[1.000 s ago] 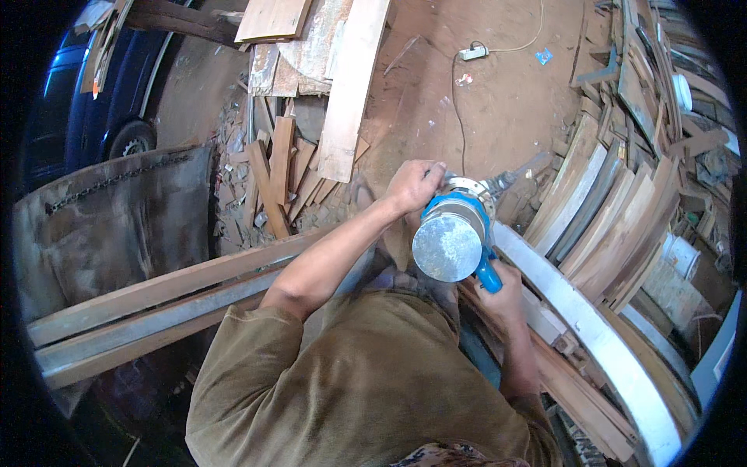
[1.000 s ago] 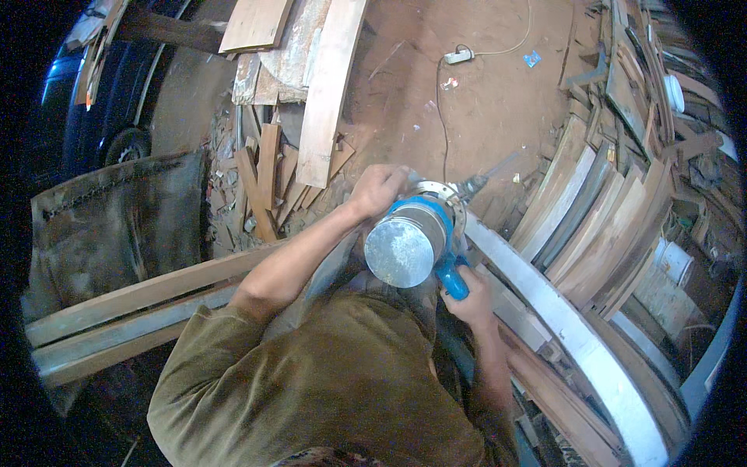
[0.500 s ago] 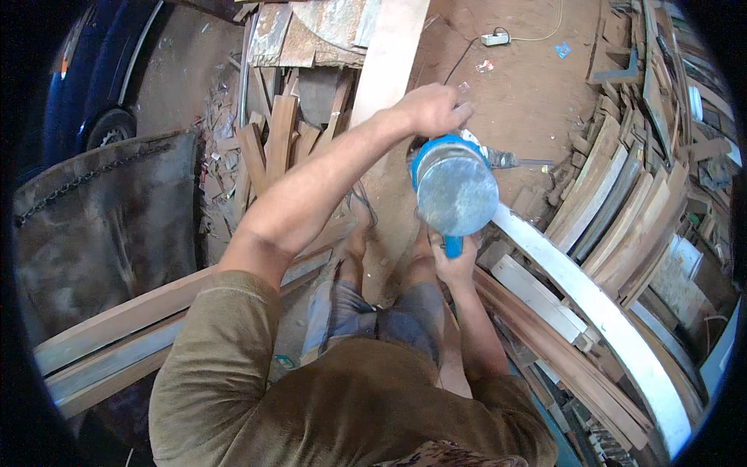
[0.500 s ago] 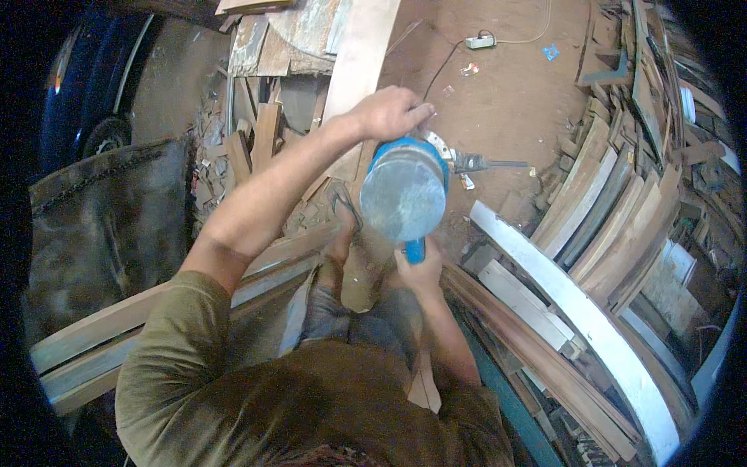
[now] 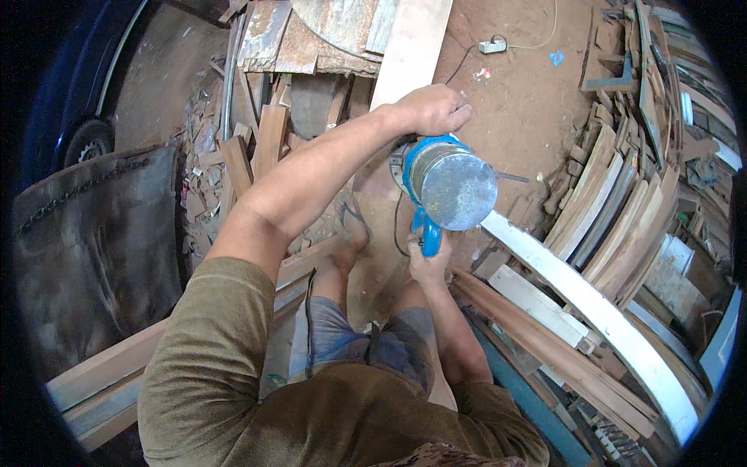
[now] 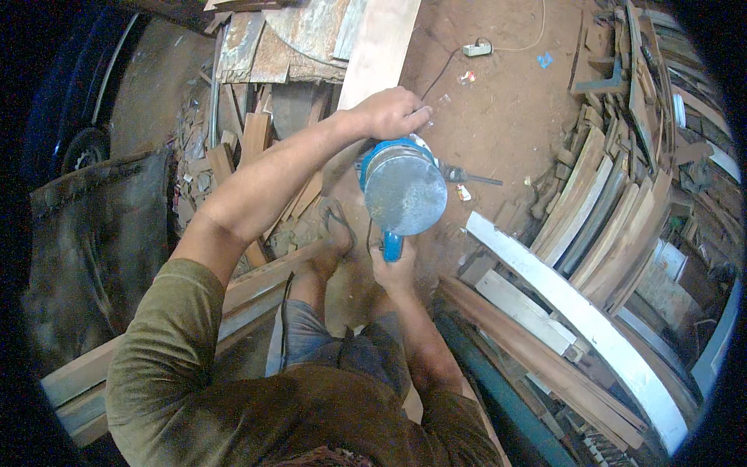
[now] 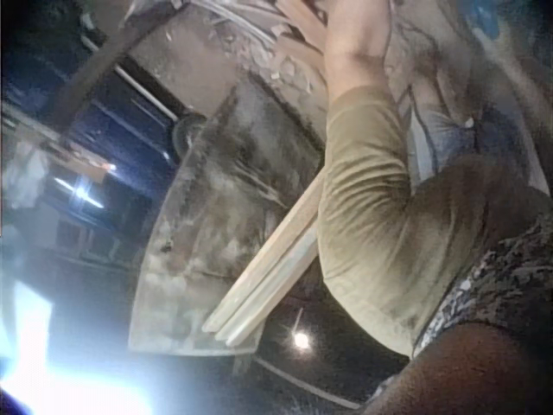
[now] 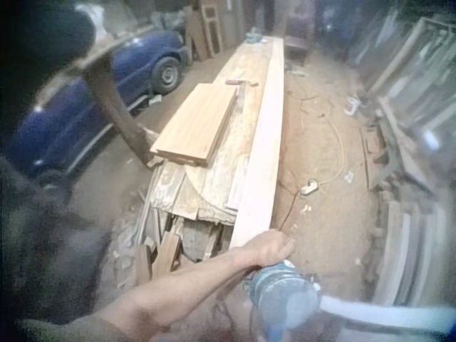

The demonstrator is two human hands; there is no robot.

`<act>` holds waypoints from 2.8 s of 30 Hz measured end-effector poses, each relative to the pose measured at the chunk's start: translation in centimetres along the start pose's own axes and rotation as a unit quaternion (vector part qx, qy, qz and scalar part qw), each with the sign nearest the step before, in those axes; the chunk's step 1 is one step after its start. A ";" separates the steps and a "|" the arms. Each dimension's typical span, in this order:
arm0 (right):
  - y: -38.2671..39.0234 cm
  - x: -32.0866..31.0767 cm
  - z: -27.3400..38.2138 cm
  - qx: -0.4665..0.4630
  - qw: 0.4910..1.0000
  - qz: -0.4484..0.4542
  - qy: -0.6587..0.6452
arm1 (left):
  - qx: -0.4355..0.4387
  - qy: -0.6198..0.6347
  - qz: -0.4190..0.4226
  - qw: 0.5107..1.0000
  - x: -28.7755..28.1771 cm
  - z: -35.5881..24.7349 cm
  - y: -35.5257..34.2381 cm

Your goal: The person uses a handheld electric router to shape the edges of several long wooden planks. They move the tool along the length of each plank, then flip the wood over to process the opposite side. The person handles the planks one at a time, placing them on a workbench and moving them aside after routing.

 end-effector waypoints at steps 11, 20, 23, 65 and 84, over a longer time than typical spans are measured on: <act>0.2 2.4 2.1 0.007 1.000 -0.022 0.007 | -0.243 -0.089 -0.316 0.913 0.0 3.5 16.9; 0.5 4.1 3.3 0.056 0.993 0.003 -0.107 | -0.283 0.160 -0.361 0.874 5.2 2.7 18.3; 0.1 4.3 4.1 0.058 0.991 0.017 -0.118 | -0.269 0.166 -0.374 0.872 4.8 2.3 18.0; -5.5 3.9 6.0 0.026 0.986 0.095 -0.133 | -0.339 0.138 -0.318 0.875 7.7 3.3 18.9; -9.5 3.3 10.0 -0.010 0.988 0.062 -0.138 | -0.349 0.163 -0.337 0.859 9.1 5.5 20.1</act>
Point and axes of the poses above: each hand's wrist, its own y-axis away from the middle knuckle, its own x-axis out of the palm, z = x × y, the point moved 7 cm from there along -y, towards the middle knuckle, and after that the axes turned 15 degrees about x, right-handed, at the moved point
